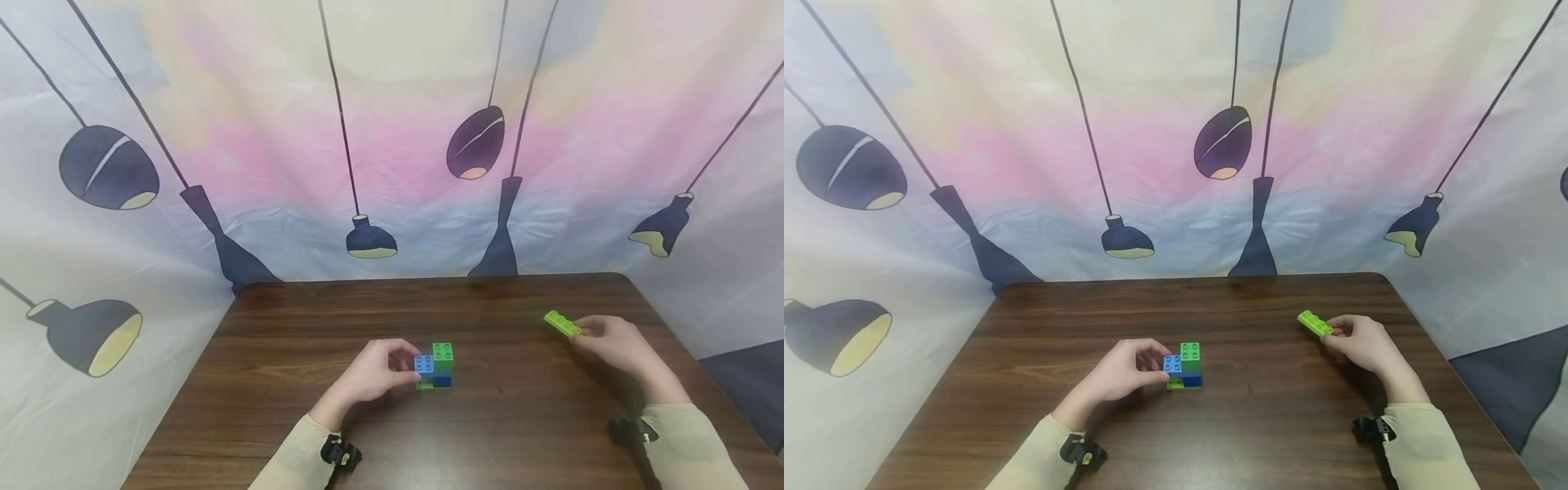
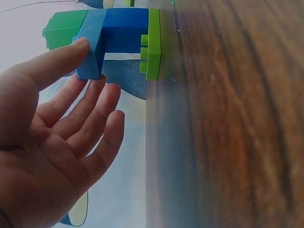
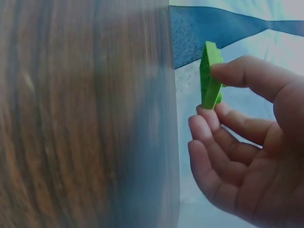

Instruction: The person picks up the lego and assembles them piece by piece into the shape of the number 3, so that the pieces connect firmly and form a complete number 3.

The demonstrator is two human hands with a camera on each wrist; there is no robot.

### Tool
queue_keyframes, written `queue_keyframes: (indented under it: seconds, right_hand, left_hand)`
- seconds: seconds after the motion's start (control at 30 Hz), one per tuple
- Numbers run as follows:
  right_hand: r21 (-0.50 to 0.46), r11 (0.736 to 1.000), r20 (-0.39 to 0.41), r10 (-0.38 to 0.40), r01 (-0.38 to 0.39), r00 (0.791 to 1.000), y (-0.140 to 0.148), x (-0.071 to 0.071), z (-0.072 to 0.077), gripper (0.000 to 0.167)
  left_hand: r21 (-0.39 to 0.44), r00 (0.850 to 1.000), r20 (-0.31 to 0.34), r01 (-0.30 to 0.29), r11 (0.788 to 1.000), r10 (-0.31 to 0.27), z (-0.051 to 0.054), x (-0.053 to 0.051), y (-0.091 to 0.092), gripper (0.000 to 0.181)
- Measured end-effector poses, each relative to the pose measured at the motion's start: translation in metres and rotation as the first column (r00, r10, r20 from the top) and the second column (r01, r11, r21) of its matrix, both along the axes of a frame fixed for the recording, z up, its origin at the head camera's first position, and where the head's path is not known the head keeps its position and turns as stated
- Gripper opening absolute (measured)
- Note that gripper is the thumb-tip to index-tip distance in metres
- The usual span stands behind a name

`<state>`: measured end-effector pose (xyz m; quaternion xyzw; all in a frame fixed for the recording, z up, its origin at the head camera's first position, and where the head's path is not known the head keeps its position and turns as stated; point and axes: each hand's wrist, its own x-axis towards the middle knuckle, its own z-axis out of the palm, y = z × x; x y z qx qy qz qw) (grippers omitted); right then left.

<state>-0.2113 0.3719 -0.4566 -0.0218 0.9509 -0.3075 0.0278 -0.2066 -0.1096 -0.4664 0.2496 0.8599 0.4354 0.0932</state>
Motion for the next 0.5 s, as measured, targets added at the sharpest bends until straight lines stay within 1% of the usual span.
queue_keyframes:
  seconds: [0.33, 0.5]
  right_hand:
    - [-0.064, 0.997, -0.072, 0.043, -0.047, 0.996, -0.022, -0.003, 0.002, 0.053]
    - [-0.08, 0.993, -0.111, 0.083, -0.092, 0.99, -0.036, -0.002, -0.001, 0.047]
  left_hand:
    - [0.004, 1.0, 0.003, -0.005, 1.0, 0.005, 0.0, 0.0, -0.001, 0.031]
    - [0.004, 1.0, 0.011, -0.001, 1.0, 0.001, 0.0, 0.0, 0.0, 0.031]
